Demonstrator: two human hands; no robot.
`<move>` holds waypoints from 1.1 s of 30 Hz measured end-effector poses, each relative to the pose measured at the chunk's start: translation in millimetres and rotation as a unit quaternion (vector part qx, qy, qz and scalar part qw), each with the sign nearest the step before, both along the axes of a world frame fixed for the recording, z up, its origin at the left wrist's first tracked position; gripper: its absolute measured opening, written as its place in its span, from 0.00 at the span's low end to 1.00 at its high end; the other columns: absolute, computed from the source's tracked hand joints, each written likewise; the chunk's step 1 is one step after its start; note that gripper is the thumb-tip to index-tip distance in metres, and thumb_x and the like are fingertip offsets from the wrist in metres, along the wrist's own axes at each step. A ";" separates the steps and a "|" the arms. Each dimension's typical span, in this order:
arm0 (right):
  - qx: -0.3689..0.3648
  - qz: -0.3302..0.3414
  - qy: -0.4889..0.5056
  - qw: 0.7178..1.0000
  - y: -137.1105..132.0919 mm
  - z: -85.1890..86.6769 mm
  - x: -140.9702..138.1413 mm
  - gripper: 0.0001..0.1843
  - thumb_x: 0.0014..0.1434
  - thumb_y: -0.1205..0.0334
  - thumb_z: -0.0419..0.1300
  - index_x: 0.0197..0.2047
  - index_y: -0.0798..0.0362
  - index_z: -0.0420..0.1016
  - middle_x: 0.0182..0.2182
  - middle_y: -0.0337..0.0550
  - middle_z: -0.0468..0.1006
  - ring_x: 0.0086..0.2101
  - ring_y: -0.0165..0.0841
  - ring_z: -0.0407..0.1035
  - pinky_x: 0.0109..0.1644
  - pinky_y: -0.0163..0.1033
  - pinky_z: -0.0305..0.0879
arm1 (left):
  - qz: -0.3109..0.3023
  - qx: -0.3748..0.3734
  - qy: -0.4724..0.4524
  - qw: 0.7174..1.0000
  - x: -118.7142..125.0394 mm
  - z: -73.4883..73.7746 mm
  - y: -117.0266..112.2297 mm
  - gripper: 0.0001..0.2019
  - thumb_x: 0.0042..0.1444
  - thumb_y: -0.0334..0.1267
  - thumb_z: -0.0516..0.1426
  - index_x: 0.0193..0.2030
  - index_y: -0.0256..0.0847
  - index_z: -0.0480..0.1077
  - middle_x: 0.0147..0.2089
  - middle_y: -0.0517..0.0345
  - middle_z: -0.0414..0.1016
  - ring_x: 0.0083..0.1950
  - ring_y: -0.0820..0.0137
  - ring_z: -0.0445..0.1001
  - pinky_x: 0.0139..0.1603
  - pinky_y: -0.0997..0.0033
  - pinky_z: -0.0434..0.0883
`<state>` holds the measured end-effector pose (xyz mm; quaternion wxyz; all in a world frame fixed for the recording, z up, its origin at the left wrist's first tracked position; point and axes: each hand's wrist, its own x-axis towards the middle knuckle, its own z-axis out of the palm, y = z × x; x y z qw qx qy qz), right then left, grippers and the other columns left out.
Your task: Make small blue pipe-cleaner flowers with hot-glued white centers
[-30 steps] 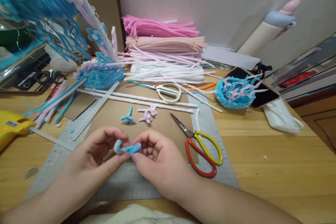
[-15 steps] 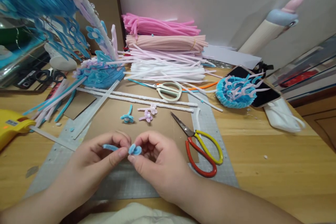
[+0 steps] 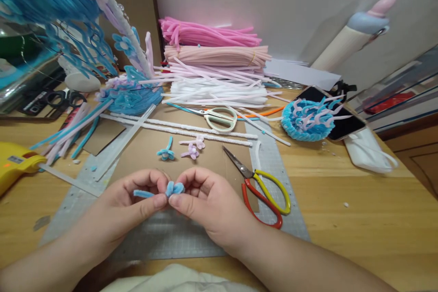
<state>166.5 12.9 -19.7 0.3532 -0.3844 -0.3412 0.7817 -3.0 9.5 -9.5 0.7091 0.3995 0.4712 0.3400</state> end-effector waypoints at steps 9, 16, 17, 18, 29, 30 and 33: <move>-0.007 0.033 0.034 0.999 1.9 -4.9 2.0 0.14 0.47 0.59 0.70 0.33 0.56 0.71 0.27 0.34 0.69 0.26 0.23 0.60 0.30 0.30 0.56 | -0.037 0.081 -0.004 0.996 -3.7 -1.4 2.2 0.05 0.53 0.35 0.61 0.27 0.41 0.71 0.31 0.64 0.67 0.36 0.74 0.66 0.38 0.76 0.62; -0.039 0.041 0.081 0.995 2.5 -5.9 1.6 0.15 0.46 0.64 0.71 0.33 0.55 0.68 0.27 0.34 0.70 0.26 0.22 0.61 0.29 0.29 0.56 | -0.071 0.122 -0.016 0.990 -6.9 -2.5 0.7 0.05 0.54 0.36 0.60 0.28 0.42 0.71 0.32 0.65 0.65 0.36 0.74 0.65 0.38 0.76 0.61; -0.046 0.045 0.086 0.994 2.4 -5.4 1.5 0.16 0.46 0.64 0.71 0.34 0.55 0.68 0.27 0.34 0.70 0.26 0.21 0.61 0.29 0.28 0.56 | -0.075 0.121 -0.019 0.990 -7.4 -2.2 0.3 0.05 0.54 0.36 0.60 0.28 0.42 0.71 0.32 0.65 0.66 0.36 0.74 0.65 0.38 0.76 0.60; -0.053 0.048 0.091 0.993 2.2 -4.9 1.5 0.16 0.46 0.65 0.71 0.34 0.55 0.68 0.27 0.34 0.71 0.26 0.21 0.61 0.28 0.28 0.56 | -0.080 0.120 -0.023 0.989 -7.7 -2.0 0.2 0.05 0.54 0.36 0.60 0.29 0.42 0.71 0.32 0.64 0.66 0.36 0.74 0.64 0.38 0.76 0.60; 0.038 -0.013 0.070 0.997 1.7 -5.2 -0.6 0.10 0.51 0.65 0.68 0.35 0.54 0.71 0.28 0.33 0.72 0.27 0.21 0.65 0.32 0.27 0.60 | -0.055 -0.059 -0.111 0.991 -3.6 -10.9 2.0 0.08 0.53 0.40 0.62 0.32 0.38 0.70 0.32 0.63 0.71 0.35 0.75 0.65 0.38 0.76 0.60; 0.039 -0.012 0.067 0.997 1.6 -4.9 -0.3 0.09 0.52 0.64 0.67 0.34 0.55 0.71 0.27 0.34 0.72 0.27 0.21 0.66 0.31 0.27 0.60 | -0.057 -0.065 -0.110 0.990 -3.4 -10.8 1.8 0.08 0.53 0.40 0.61 0.32 0.38 0.70 0.32 0.62 0.72 0.35 0.74 0.66 0.39 0.75 0.61; 0.006 0.001 0.065 0.998 1.0 -4.4 0.7 0.10 0.52 0.61 0.67 0.34 0.56 0.72 0.25 0.35 0.73 0.25 0.21 0.67 0.28 0.27 0.60 | -0.066 -0.058 -0.119 0.989 -2.3 -9.9 2.2 0.08 0.54 0.39 0.61 0.33 0.37 0.69 0.32 0.58 0.76 0.37 0.70 0.72 0.43 0.70 0.64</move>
